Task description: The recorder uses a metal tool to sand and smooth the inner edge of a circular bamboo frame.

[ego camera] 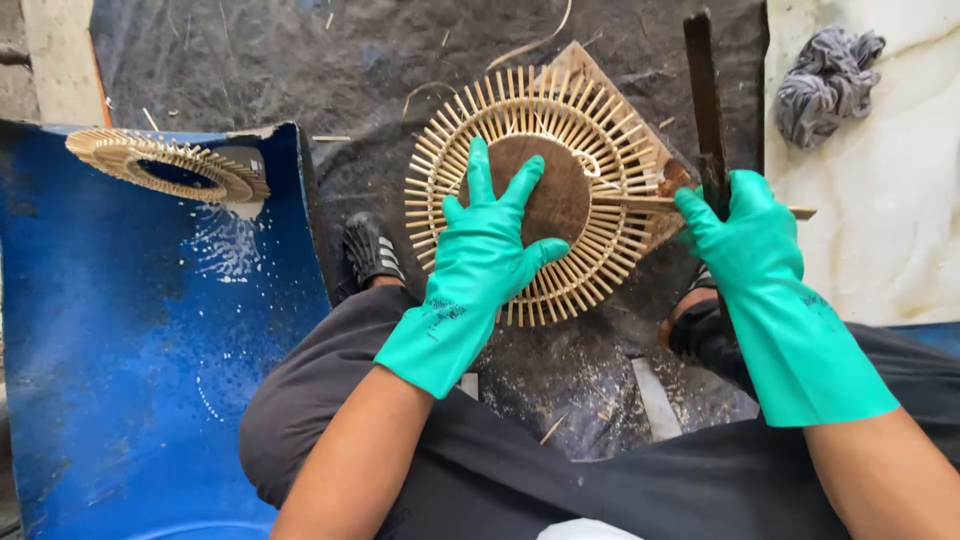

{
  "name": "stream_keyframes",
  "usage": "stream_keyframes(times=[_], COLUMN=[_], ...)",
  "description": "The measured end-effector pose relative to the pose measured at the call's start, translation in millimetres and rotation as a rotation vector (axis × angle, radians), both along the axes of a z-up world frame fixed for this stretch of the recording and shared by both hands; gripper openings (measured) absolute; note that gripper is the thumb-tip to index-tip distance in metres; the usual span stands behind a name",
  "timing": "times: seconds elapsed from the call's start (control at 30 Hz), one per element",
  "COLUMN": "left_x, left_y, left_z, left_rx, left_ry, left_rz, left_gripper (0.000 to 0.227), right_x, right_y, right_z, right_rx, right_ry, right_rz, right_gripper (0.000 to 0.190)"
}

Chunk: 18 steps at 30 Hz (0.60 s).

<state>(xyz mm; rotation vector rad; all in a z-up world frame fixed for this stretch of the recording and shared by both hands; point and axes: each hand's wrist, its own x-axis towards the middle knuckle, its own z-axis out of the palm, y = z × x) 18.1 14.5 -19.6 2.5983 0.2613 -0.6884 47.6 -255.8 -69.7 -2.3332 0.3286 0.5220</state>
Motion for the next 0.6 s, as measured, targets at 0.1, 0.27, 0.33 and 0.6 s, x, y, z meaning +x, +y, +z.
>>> stream_keyframes(times=[0.1, 0.27, 0.33, 0.6], left_x=[2, -7, -9, 8], left_y=[1, 7, 3, -2], left_z=[4, -16, -16, -5], left_rx=[-0.023, -0.049, -0.06, -0.008], left_ry=[0.018, -0.034, -0.072, 0.039], left_rz=[-0.005, -0.055, -0.028, -0.026], left_gripper=[0.1, 0.097, 0.095, 0.104], right_x=[-2, 2, 3, -1], right_y=[-7, -17, -20, -6], right_z=[-3, 7, 9, -11], right_rx=[0.075, 0.231, 0.227, 0.044], right_ry=[0.036, 0.006, 0.0, -0.149], right_rz=[-0.034, -0.091, -0.126, 0.018], right_gripper=[0.035, 0.033, 0.033, 0.036])
